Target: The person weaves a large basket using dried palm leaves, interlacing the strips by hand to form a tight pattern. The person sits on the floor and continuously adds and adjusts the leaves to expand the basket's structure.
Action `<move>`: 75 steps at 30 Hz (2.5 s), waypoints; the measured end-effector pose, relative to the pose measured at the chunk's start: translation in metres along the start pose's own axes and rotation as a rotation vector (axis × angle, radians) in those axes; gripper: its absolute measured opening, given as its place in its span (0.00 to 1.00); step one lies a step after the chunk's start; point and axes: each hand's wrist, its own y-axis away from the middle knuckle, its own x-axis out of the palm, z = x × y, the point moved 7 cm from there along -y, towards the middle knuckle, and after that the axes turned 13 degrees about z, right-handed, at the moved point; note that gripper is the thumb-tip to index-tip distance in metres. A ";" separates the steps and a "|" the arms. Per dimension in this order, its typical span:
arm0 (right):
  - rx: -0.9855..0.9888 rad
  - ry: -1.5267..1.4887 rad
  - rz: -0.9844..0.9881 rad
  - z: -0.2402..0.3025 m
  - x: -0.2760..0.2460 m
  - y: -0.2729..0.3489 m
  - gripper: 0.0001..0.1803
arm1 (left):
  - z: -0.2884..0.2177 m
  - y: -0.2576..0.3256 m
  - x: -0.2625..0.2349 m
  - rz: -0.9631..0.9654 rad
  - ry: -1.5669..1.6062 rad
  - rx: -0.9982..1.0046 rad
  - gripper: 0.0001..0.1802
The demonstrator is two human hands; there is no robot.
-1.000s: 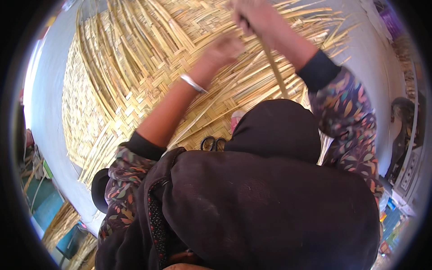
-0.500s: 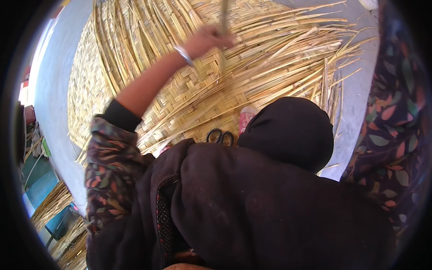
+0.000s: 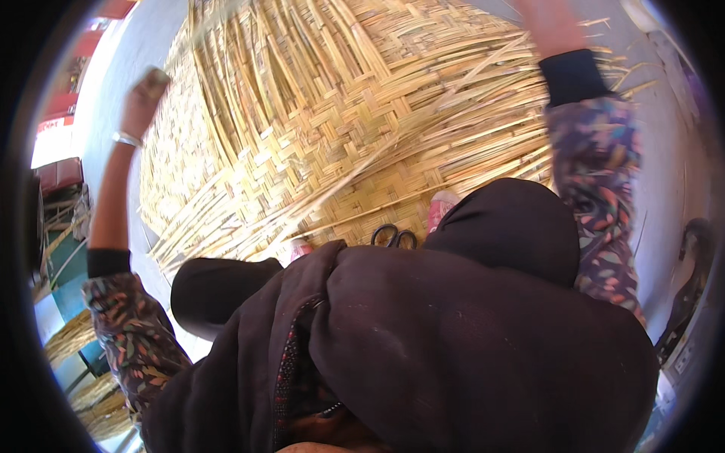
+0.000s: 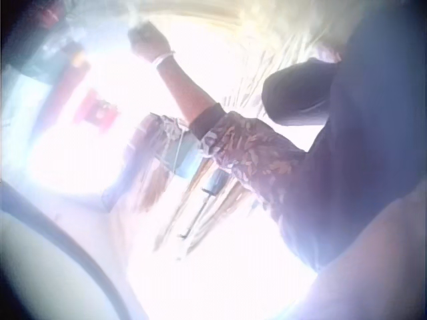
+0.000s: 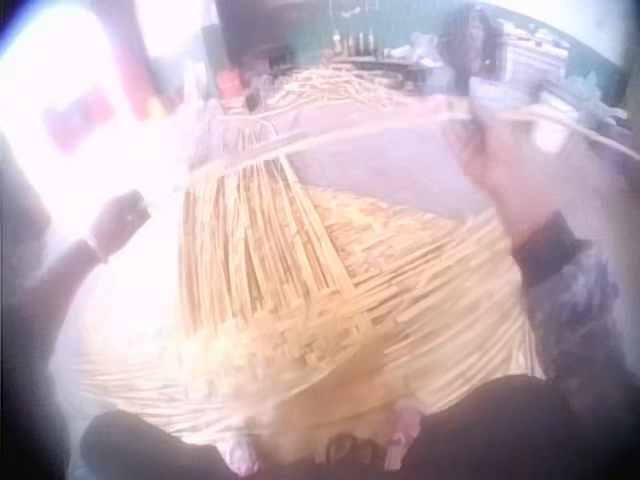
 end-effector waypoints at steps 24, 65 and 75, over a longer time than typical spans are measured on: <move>1.007 -0.098 -0.150 -0.266 0.023 0.215 0.17 | -0.187 0.051 0.215 0.439 -0.302 0.082 0.18; 1.411 0.144 0.074 -0.277 0.022 0.291 0.23 | -0.118 0.076 0.265 0.883 0.644 -0.400 0.11; 0.251 1.566 1.148 -0.278 0.053 0.152 0.20 | -0.113 0.054 0.214 0.337 -0.357 0.129 0.07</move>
